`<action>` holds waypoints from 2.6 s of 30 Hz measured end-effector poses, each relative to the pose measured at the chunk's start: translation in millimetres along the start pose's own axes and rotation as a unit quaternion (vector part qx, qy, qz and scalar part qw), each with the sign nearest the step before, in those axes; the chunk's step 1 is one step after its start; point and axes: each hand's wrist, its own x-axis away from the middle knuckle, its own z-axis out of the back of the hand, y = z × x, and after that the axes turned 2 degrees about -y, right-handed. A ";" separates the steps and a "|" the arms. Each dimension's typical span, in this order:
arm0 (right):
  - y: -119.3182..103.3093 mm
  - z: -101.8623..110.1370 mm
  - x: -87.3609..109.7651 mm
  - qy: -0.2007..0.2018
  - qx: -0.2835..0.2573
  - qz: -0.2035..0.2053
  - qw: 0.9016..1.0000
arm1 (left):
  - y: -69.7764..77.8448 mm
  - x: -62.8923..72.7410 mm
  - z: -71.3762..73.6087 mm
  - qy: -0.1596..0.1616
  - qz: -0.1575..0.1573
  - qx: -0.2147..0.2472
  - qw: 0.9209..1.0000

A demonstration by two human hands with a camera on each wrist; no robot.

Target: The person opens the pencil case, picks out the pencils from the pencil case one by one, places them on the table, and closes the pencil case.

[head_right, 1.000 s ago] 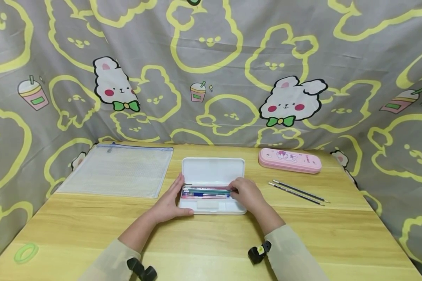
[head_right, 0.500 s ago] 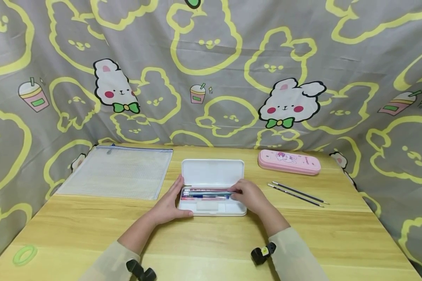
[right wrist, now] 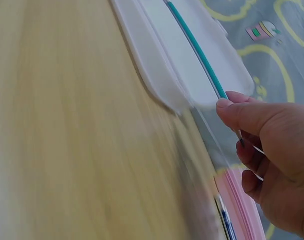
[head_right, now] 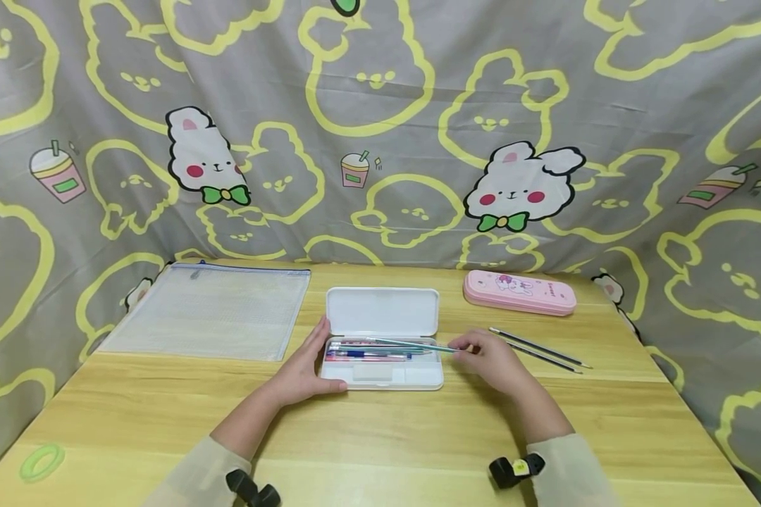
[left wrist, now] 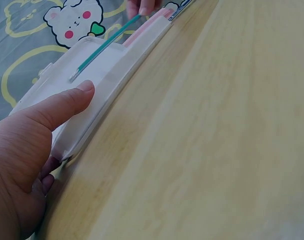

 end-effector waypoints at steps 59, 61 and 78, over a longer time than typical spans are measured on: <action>101.1 77.9 79.4 0.036 0.082 -0.173 0.981 | 0.0 -0.5 0.1 0.000 0.000 -0.001 1.000; 94.0 73.0 75.7 0.049 0.068 -0.164 0.983 | -0.3 -0.5 -0.3 0.001 0.000 -0.001 1.000; 17.3 12.1 8.6 0.048 0.012 -0.058 0.997 | -0.1 0.2 -0.1 0.001 -0.002 0.001 1.000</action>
